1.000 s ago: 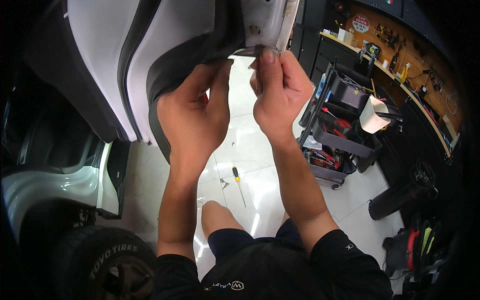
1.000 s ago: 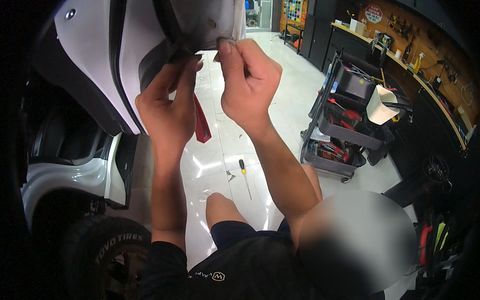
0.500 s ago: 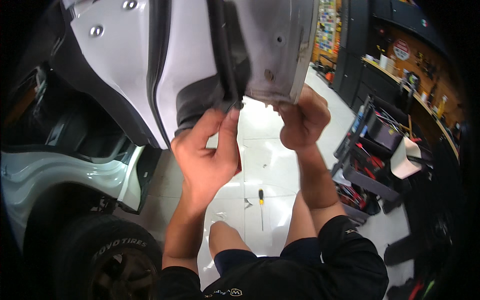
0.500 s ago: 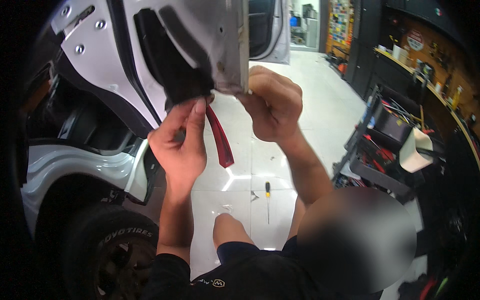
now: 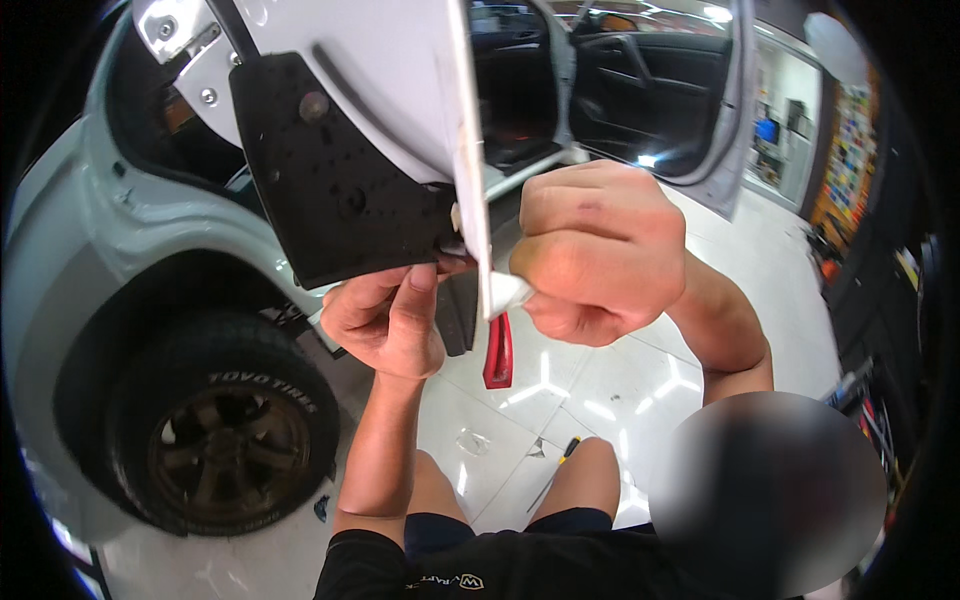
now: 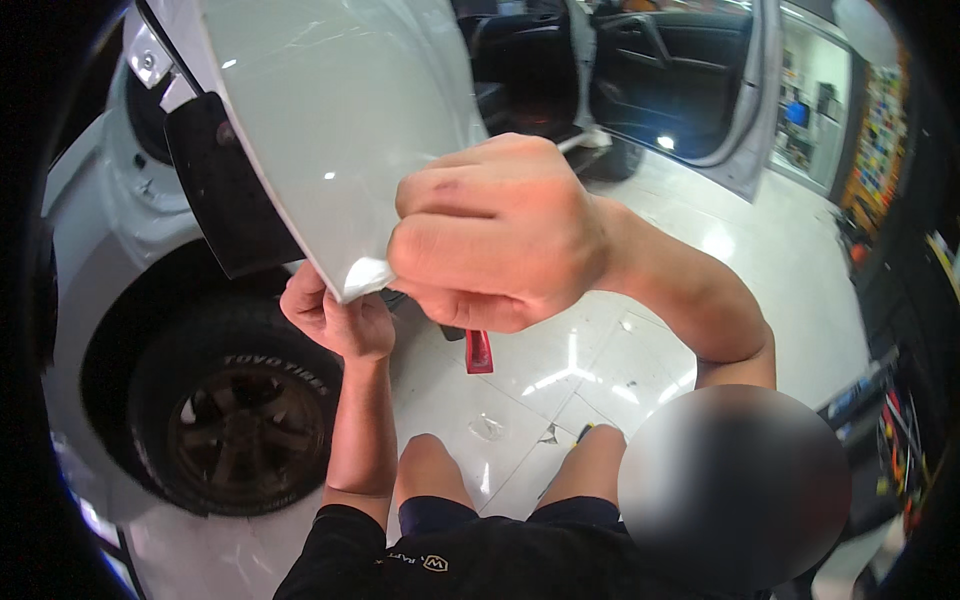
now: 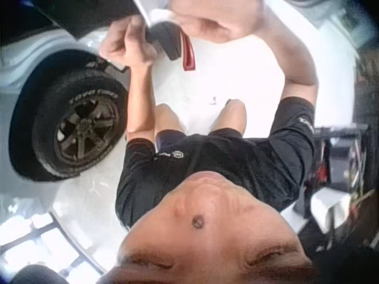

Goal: The person kneels beside a white car and applies a protective film to the wheel arch. They use a red squeegee to smooth the film, a white cloth to wipe the surface, and a utility knife to trim the excess material along the edge.

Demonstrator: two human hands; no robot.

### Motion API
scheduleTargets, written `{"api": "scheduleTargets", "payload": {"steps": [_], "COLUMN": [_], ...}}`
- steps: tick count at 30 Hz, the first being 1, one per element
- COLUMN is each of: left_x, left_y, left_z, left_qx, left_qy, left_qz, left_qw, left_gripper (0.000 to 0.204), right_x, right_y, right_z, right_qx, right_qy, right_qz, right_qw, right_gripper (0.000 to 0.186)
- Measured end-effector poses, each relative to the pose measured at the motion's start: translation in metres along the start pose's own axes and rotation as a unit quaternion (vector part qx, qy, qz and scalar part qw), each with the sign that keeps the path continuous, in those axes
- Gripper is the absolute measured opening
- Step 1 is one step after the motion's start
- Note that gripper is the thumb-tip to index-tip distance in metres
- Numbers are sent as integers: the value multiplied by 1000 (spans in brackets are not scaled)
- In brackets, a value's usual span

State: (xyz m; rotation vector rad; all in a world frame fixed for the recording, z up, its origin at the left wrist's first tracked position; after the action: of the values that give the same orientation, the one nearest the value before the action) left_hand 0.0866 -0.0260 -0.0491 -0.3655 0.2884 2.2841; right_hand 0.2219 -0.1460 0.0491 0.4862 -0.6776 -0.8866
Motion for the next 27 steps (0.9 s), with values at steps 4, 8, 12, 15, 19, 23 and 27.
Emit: {"api": "scheduleTargets", "payload": {"steps": [4,8,12,15,19,23,27], "left_x": [6,6,20,26,10,26,38], "left_y": [-13,-14,-14,-12,0,10,7], "left_z": [-14,-17,-22,-20,-17,-15,-18], "left_qx": [-70,-82,-49,-4,49,103,130], "left_qy": [41,92,41,56,37,-29,-1], "left_qz": [73,71,55,35,-28,-4,41], "left_qw": [994,990,996,998,998,994,991], "left_gripper": [27,21,24,38,46,51,62], "right_x": [1,-6,-14,-28,-39,-43,-58], "right_y": [21,31,43,45,43,27,-1], "right_z": [-10,-17,-25,-36,-45,-43,-33], "right_qx": [50,31,-10,-76,-82,-109,-168], "right_qy": [55,109,78,88,141,190,242], "right_qz": [64,139,264,367,365,324,232], "right_qw": [995,984,961,923,917,920,927], "right_gripper": [17,14,4,7,3,4,23]}}
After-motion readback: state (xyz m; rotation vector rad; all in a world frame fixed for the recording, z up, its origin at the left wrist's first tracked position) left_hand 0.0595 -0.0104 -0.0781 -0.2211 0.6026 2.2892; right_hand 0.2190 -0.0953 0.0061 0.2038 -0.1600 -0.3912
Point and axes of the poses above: each hand's wrist, its own z-axis towards the middle knuckle, its own x-axis out of the back of the hand, y = z × x, the point moved 2 cm from there along z, towards the middle knuckle, and after that the axes turned 9 degrees about -z, right-handed, at the moved point
